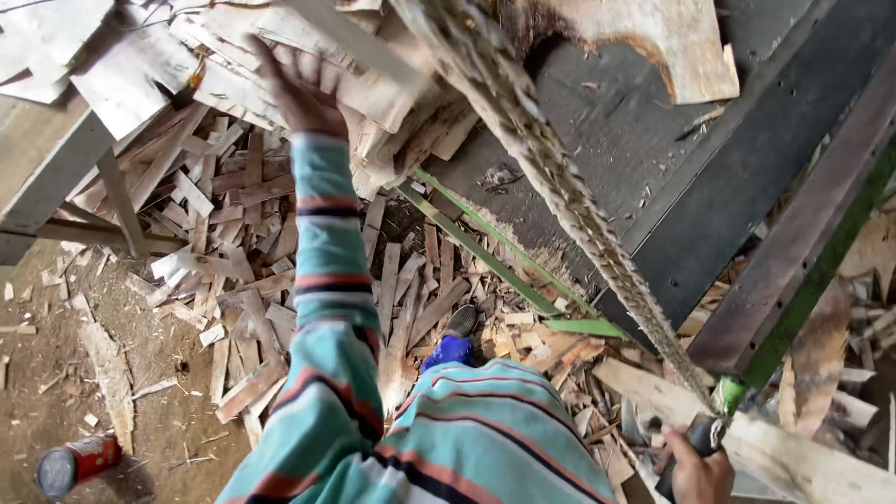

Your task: Using a large manual guillotine-style machine to cut and trim wood veneer sheets.

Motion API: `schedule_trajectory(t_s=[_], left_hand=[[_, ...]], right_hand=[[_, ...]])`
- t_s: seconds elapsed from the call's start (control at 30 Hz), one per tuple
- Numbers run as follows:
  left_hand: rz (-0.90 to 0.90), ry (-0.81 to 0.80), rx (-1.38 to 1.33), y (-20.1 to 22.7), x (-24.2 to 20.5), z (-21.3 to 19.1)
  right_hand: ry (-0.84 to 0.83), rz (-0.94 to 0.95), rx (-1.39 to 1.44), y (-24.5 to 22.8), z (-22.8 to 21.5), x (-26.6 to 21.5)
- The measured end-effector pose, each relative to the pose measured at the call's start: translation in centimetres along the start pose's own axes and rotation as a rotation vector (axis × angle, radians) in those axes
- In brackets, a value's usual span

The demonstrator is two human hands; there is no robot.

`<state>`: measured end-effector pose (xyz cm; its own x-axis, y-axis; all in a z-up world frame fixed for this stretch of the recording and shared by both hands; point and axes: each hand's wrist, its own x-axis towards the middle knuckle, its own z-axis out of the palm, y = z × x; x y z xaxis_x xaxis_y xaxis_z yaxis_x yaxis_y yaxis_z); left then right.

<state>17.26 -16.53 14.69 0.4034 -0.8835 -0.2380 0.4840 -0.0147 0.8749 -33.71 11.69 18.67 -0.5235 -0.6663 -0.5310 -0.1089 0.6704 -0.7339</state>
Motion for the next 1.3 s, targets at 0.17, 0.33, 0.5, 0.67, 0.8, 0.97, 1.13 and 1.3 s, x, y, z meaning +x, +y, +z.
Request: schedule_trajectory(t_s=[0.17, 0.33, 0.5, 0.67, 0.8, 0.97, 1.13, 1.3], left_hand=[[-0.114, -0.092, 0.076, 1.5, 6.8, 4.3], [-0.300, -0.131, 0.174, -0.8, 8.0, 5.7], [-0.430, -0.110, 0.247, -7.4, 20.6, 6.3], [-0.467, -0.050, 0.420, -9.9, 27.4, 10.2], [-0.512, 0.021, 0.514, -6.6, 26.8, 13.7], [-0.390, 0.030, 0.575, -4.9, 27.8, 15.1], [-0.211, -0.156, 0.547, 2.9, 22.0, 14.2], [-0.339, -0.471, 0.448, 9.2, 11.4, 3.1]], right_hand=[[0.019, 0.003, -0.125, -2.2, 0.5, -0.1], [0.108, 0.071, -0.149, -4.7, 0.7, -4.0], [0.175, 0.064, -0.106, -4.9, 1.0, -3.8], [0.163, 0.114, -0.089, -7.2, 1.2, -5.8], [0.211, 0.151, 0.003, -7.1, 1.5, -5.8], [0.180, 0.181, -0.071, -7.6, 1.5, -5.7], [0.373, 0.021, -0.451, -8.0, 2.5, -6.8], [0.811, -0.693, -0.639, -3.4, 9.6, -8.3]])
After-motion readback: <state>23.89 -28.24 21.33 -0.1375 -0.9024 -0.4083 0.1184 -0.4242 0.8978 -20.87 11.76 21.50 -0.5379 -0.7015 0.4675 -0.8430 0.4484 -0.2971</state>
